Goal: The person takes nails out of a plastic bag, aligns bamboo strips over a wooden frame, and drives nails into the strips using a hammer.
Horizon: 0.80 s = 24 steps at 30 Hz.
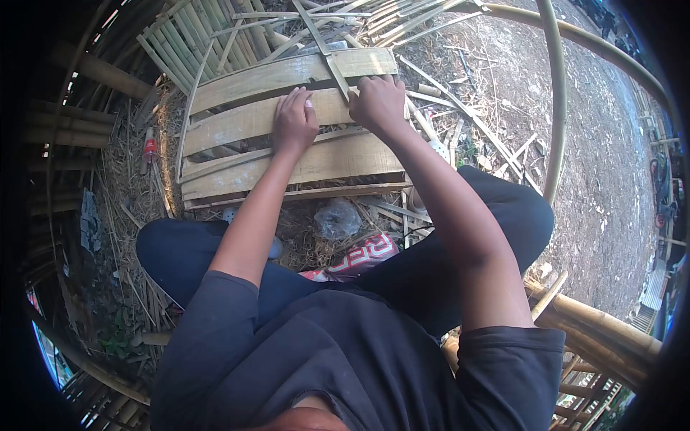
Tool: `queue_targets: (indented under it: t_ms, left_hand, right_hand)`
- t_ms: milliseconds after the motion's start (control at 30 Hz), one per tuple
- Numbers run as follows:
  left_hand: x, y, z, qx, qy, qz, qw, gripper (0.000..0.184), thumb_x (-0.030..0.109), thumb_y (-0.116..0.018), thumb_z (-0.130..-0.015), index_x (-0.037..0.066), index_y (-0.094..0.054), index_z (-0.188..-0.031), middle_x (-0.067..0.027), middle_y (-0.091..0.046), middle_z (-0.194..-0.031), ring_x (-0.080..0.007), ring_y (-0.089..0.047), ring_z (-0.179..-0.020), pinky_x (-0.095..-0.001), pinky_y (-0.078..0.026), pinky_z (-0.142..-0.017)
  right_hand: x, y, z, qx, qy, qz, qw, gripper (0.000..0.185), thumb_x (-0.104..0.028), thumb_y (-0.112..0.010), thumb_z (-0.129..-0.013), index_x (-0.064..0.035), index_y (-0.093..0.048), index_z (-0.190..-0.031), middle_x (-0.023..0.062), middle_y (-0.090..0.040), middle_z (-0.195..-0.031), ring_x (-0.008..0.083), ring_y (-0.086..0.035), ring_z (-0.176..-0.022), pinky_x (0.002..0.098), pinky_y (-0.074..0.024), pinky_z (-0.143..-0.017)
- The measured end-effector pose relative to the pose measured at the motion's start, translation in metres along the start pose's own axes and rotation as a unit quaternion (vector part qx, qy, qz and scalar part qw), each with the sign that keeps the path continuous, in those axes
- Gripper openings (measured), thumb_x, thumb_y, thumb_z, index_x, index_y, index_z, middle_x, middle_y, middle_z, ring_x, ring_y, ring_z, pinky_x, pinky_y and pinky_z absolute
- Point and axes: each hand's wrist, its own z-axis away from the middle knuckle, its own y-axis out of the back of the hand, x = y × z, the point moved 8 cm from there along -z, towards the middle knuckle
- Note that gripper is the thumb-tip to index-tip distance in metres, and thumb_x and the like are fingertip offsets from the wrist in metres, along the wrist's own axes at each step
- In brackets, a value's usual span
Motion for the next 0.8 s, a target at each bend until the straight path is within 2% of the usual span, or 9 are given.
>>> queue_targets:
  t_ms: [133,233,267,367,400,500,533,667,800]
  left_hand:
    - [-0.002,0.0,-0.001,0.003,0.004,0.002,1.0,0.034,0.017,-0.047,-0.1,0.002,-0.068,-0.122,-0.0196,-0.067,-0.135,-0.0349,-0.057,-0.135,-0.0461,-0.036,-0.121]
    - [-0.007,-0.004,-0.001,0.006,0.012,0.01,1.0,0.034,0.019,-0.048,-0.098,0.004,-0.068,-0.122,-0.019,-0.068,-0.134,-0.0345,-0.057,-0.135,-0.0481,-0.033,-0.122]
    - [-0.008,-0.005,0.0,0.012,0.011,0.01,1.0,0.034,0.019,-0.048,-0.099,0.004,-0.068,-0.122,-0.019,-0.068,-0.134,-0.0343,-0.057,-0.135,-0.0481,-0.034,-0.122]
    - [-0.004,-0.001,-0.001,0.008,0.005,0.005,1.0,0.034,0.017,-0.046,-0.1,0.002,-0.068,-0.122,-0.0197,-0.068,-0.134,-0.035,-0.057,-0.135,-0.0462,-0.035,-0.122]
    - [-0.004,-0.002,-0.001,0.0,0.004,-0.001,1.0,0.035,0.017,-0.046,-0.1,0.003,-0.067,-0.124,-0.0197,-0.067,-0.135,-0.0349,-0.056,-0.136,-0.0467,-0.035,-0.122]
    - [-0.003,-0.005,0.0,-0.016,-0.006,-0.008,1.0,0.039,0.019,-0.048,-0.1,0.004,-0.062,-0.133,-0.0187,-0.063,-0.141,-0.0336,-0.053,-0.14,-0.049,-0.032,-0.123]
    - [-0.001,-0.004,0.0,-0.014,-0.014,-0.002,1.0,0.042,0.02,-0.049,-0.099,0.006,-0.06,-0.137,-0.0175,-0.061,-0.145,-0.0325,-0.051,-0.142,-0.05,-0.03,-0.124]
    - [0.017,-0.002,0.001,-0.034,-0.089,0.009,0.995,0.054,0.021,-0.051,-0.097,0.009,-0.049,-0.151,-0.015,-0.051,-0.156,-0.0297,-0.043,-0.149,-0.0536,-0.023,-0.127]
    - [0.022,-0.006,0.003,-0.074,-0.128,0.002,0.989,0.056,0.022,-0.054,-0.097,0.014,-0.05,-0.152,-0.0136,-0.05,-0.158,-0.0294,-0.042,-0.15,-0.0547,-0.023,-0.128]
  right_hand:
    - [-0.008,-0.029,-0.037,-0.21,-0.025,0.049,0.976,0.037,-0.042,-0.079,-0.084,-0.0078,-0.078,-0.097,0.0146,-0.078,-0.104,0.0336,-0.07,-0.109,0.051,-0.0445,-0.102]
    - [-0.004,-0.041,-0.05,-0.265,-0.025,0.032,0.963,0.037,-0.039,-0.082,-0.079,-0.0079,-0.079,-0.098,0.015,-0.078,-0.104,0.0318,-0.072,-0.11,0.0496,-0.0461,-0.103]
    - [0.002,-0.045,-0.056,-0.27,-0.044,0.038,0.961,0.036,-0.036,-0.084,-0.074,-0.0057,-0.08,-0.094,0.0152,-0.078,-0.096,0.0306,-0.075,-0.094,0.0459,-0.0541,-0.091]
    - [0.009,-0.041,-0.064,-0.294,-0.064,-0.07,0.951,0.034,-0.034,-0.084,-0.077,-0.0007,-0.08,-0.084,0.0149,-0.077,-0.082,0.0272,-0.074,-0.074,0.0368,-0.0564,-0.066]
    - [0.013,-0.046,-0.064,-0.317,-0.071,-0.145,0.935,0.035,-0.035,-0.089,-0.075,-0.0014,-0.081,-0.08,0.0105,-0.077,-0.077,0.0192,-0.07,-0.066,0.0354,-0.0554,-0.062]
    - [0.01,-0.017,-0.045,-0.4,-0.098,-0.112,0.904,0.034,-0.034,-0.09,-0.078,-0.0021,-0.081,-0.081,0.0069,-0.078,-0.078,0.0138,-0.069,-0.065,0.0325,-0.055,-0.059]
    - [0.017,-0.024,-0.043,-0.408,-0.077,-0.104,0.904,0.036,-0.038,-0.087,-0.08,-0.0029,-0.081,-0.083,0.0091,-0.079,-0.085,0.0209,-0.074,-0.071,0.034,-0.0593,-0.064]
    - [0.023,-0.002,-0.017,-0.388,-0.059,-0.122,0.912,0.027,-0.029,-0.087,-0.083,-0.0026,-0.081,-0.084,0.005,-0.075,-0.069,0.0156,-0.071,-0.06,0.0308,-0.0567,-0.06]
    - [0.021,0.006,0.006,-0.39,0.002,-0.114,0.914,0.018,-0.019,-0.084,-0.082,-0.0036,-0.082,-0.092,0.0077,-0.076,-0.073,0.0151,-0.072,-0.063,0.0305,-0.0577,-0.061]
